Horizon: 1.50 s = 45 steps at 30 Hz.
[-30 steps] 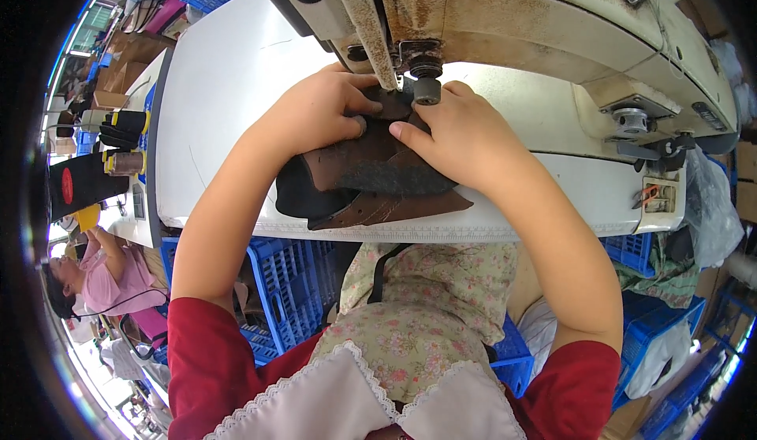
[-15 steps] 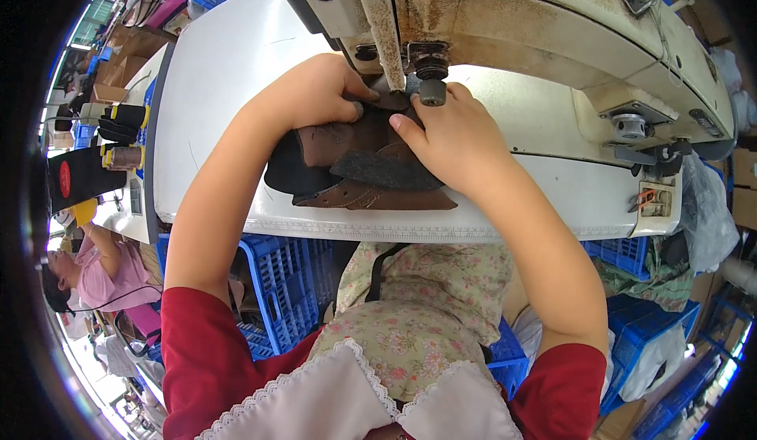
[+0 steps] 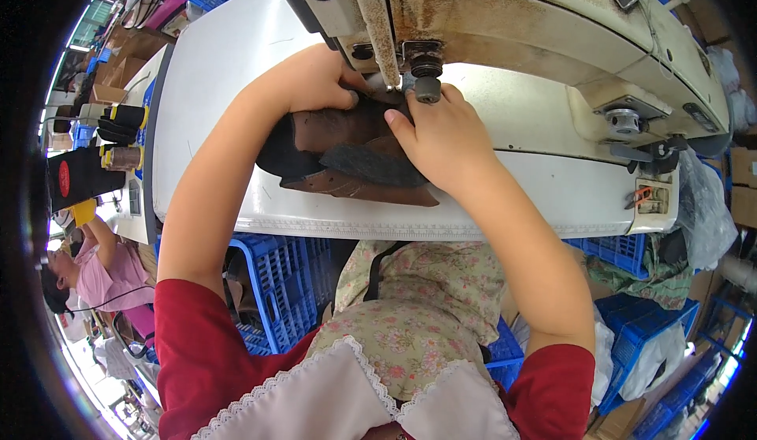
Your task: Stitch together the leather upper components of a shoe using an industrial sewing machine.
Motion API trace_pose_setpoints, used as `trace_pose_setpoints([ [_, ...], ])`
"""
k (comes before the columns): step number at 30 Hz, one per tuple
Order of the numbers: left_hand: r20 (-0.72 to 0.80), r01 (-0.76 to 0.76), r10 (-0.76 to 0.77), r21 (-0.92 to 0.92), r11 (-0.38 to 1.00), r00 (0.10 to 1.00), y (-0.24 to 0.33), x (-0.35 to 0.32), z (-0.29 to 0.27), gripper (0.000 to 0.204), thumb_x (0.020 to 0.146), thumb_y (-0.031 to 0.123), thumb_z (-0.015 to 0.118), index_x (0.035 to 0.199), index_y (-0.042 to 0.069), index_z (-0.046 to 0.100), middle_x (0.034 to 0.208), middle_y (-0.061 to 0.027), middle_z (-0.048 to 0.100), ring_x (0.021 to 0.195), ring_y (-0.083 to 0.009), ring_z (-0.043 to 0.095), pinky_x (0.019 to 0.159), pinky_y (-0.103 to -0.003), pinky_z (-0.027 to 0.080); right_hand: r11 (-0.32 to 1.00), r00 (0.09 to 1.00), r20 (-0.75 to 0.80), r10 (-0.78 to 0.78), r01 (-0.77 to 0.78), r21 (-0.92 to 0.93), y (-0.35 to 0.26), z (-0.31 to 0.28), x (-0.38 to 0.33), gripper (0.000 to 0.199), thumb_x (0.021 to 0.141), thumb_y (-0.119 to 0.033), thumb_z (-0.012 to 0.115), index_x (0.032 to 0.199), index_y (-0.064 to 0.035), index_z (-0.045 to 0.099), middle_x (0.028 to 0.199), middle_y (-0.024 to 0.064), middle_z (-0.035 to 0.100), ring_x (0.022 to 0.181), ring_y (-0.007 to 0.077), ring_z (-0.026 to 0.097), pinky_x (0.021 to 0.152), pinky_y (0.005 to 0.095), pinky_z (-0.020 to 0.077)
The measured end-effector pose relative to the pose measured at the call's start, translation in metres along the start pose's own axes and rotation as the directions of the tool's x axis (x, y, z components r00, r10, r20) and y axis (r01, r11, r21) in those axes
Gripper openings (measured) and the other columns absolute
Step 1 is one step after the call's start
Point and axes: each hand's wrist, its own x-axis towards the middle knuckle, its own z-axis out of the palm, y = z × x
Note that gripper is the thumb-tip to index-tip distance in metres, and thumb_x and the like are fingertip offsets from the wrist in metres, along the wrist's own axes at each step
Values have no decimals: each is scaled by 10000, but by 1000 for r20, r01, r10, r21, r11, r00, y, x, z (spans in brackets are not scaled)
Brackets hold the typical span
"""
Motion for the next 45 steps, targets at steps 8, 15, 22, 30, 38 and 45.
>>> trace_pose_setpoints([
  [8, 23, -14, 14, -21, 1000, 1000, -13, 10, -5, 332, 702, 150, 686, 1013, 97, 789, 921, -125, 746, 843, -267, 693, 805, -360, 542, 997, 994, -81, 72, -69, 36, -9, 6, 2, 505, 1031, -385, 444, 1187, 59, 627, 1307, 236, 602, 1023, 444, 645, 931, 491, 496],
  [15, 6, 9, -9, 18, 1000, 1000, -3, 4, -16, 313, 720, 169, 691, 1008, 92, 786, 862, -130, 738, 794, -265, 688, 777, -371, 542, 971, 980, -168, 105, -64, 228, -2, 11, 2, 421, 962, -363, 583, 1049, 48, 617, 1038, 241, 645, 1094, 427, 565, 931, 517, 474],
  [22, 64, 127, -119, -133, 983, 991, 14, -50, -25, 309, 865, 267, 699, 1051, 25, 745, 997, -176, 737, 975, -326, 695, 875, -414, 538, 903, 988, -36, -152, 154, 400, 33, -21, -32, 599, 896, -416, 671, 1296, 23, 594, 1302, 236, 575, 1246, 378, 505, 1057, 441, 395],
  [30, -137, 15, 58, 480, 877, 989, 94, -64, 21, 417, 780, 207, 716, 1160, 36, 692, 1229, -129, 679, 1205, -260, 601, 1121, -417, 387, 685, 953, 301, -27, -202, 700, 54, -49, -10, 399, 855, -67, 584, 1240, -14, 673, 1170, 171, 698, 1049, 260, 658, 951, 355, 502],
  [38, -198, 255, -169, 594, 763, 966, 158, -22, 57, 482, 799, 202, 684, 1226, -8, 605, 1136, -240, 680, 1093, -337, 655, 1046, -455, 432, 747, 992, 88, 85, -122, 653, 60, -32, 4, 324, 812, -16, 562, 1087, -11, 735, 1000, 134, 745, 907, 182, 677, 847, 315, 525],
  [45, -580, 493, -217, 372, 786, 785, 132, -1, 111, 398, 821, 120, 618, 1218, 121, 644, 1078, -230, 688, 850, -308, 685, 757, -396, 525, 722, 999, -38, 15, 16, 691, 70, -9, -5, 326, 762, -1, 615, 1067, -10, 730, 1005, 132, 737, 939, 238, 692, 864, 329, 531],
])
